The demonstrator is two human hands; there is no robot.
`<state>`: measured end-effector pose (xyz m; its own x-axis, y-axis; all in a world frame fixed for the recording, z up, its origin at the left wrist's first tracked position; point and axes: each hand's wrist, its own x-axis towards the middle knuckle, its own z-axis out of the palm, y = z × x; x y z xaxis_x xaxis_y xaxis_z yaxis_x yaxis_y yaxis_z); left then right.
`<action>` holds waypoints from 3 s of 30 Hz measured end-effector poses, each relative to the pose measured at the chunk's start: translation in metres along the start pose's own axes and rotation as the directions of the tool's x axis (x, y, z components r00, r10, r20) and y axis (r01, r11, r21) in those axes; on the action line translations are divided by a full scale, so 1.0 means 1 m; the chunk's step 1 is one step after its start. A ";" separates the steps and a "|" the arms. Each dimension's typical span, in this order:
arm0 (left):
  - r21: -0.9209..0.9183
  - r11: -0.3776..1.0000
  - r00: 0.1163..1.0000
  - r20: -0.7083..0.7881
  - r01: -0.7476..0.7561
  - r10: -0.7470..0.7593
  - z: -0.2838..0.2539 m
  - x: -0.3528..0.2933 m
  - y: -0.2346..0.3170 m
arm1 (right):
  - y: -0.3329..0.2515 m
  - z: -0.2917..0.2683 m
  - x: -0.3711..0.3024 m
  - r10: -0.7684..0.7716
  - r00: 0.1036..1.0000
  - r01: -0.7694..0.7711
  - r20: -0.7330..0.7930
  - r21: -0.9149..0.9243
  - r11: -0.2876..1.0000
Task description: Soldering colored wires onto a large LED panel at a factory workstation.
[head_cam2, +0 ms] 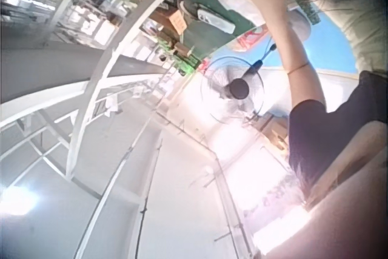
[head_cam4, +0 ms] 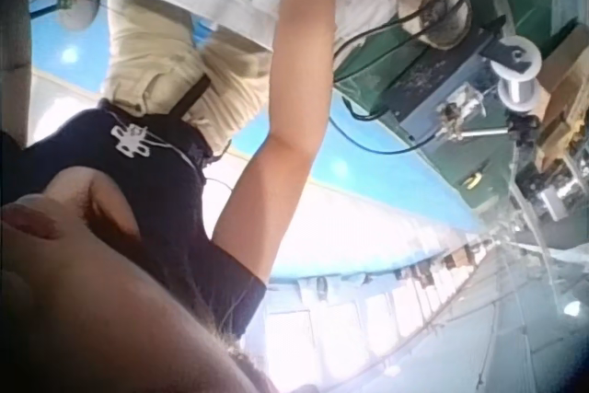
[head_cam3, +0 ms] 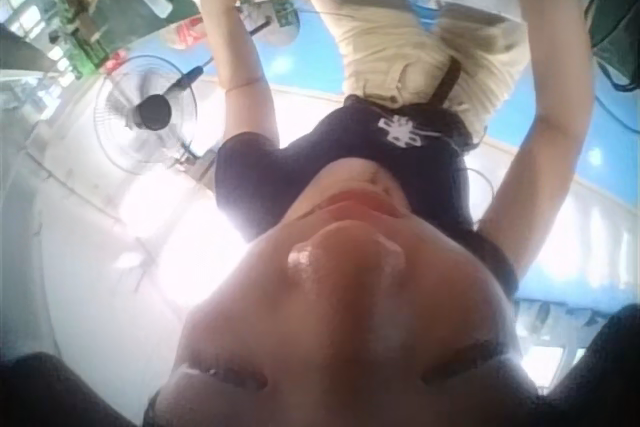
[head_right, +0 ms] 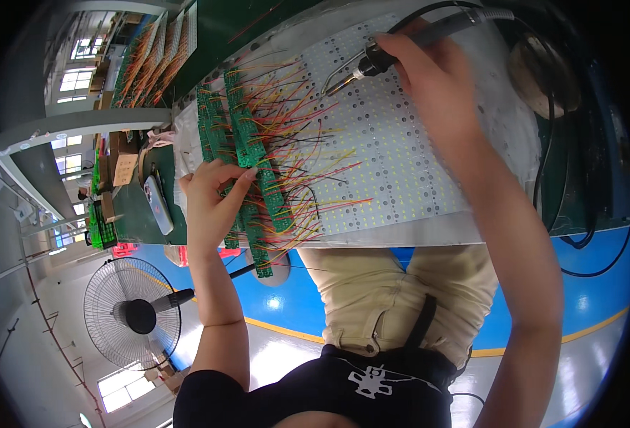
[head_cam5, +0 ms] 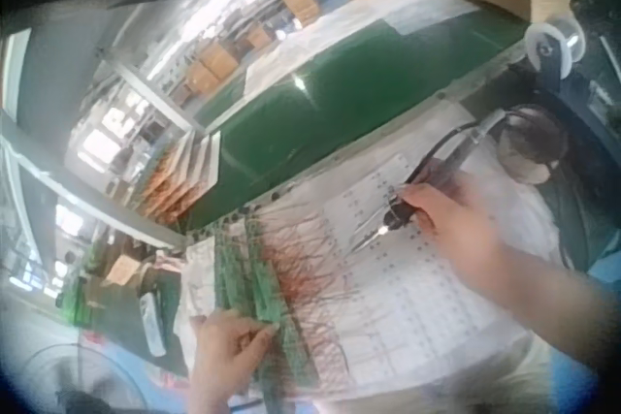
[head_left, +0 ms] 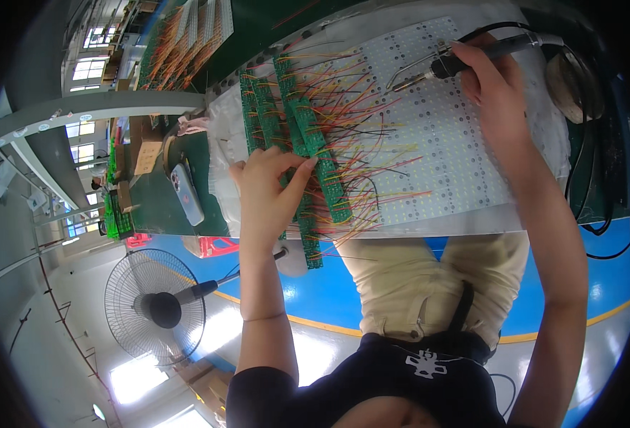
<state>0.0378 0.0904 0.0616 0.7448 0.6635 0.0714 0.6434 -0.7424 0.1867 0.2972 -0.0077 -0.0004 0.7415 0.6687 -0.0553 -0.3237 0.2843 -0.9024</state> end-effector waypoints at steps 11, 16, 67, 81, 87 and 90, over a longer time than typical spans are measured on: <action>-0.116 0.993 0.992 -0.119 0.035 -0.049 0.003 -0.001 0.015 | 0.004 -0.007 0.002 -0.078 0.993 0.085 0.087 -0.081 0.993; -0.288 0.953 0.973 -0.175 0.097 -0.152 -0.006 -0.001 0.004 | 0.006 -0.004 0.003 -0.064 0.995 0.073 0.081 -0.109 0.991; 0.018 0.997 0.985 -0.153 -0.081 0.083 0.001 0.019 -0.001 | -0.004 0.003 -0.005 0.076 0.997 -0.076 -0.027 0.006 0.997; 0.037 0.990 0.984 -0.109 -0.138 0.141 0.000 0.026 0.004 | -0.007 0.006 -0.005 0.087 0.996 -0.087 -0.010 0.028 0.996; 0.052 0.967 0.968 0.018 -0.251 0.250 -0.001 0.037 0.013 | -0.007 0.006 -0.006 0.087 0.995 -0.087 -0.039 -0.015 0.996; -0.017 0.947 0.945 0.066 -0.320 0.320 -0.001 0.043 0.020 | -0.005 0.005 -0.006 0.050 0.998 -0.049 -0.026 0.025 0.998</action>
<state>0.0824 0.1047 0.0693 0.9217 0.3830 0.0621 0.3683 -0.9140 0.1703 0.2917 -0.0099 0.0069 0.7394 0.6640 -0.1113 -0.3743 0.2680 -0.8877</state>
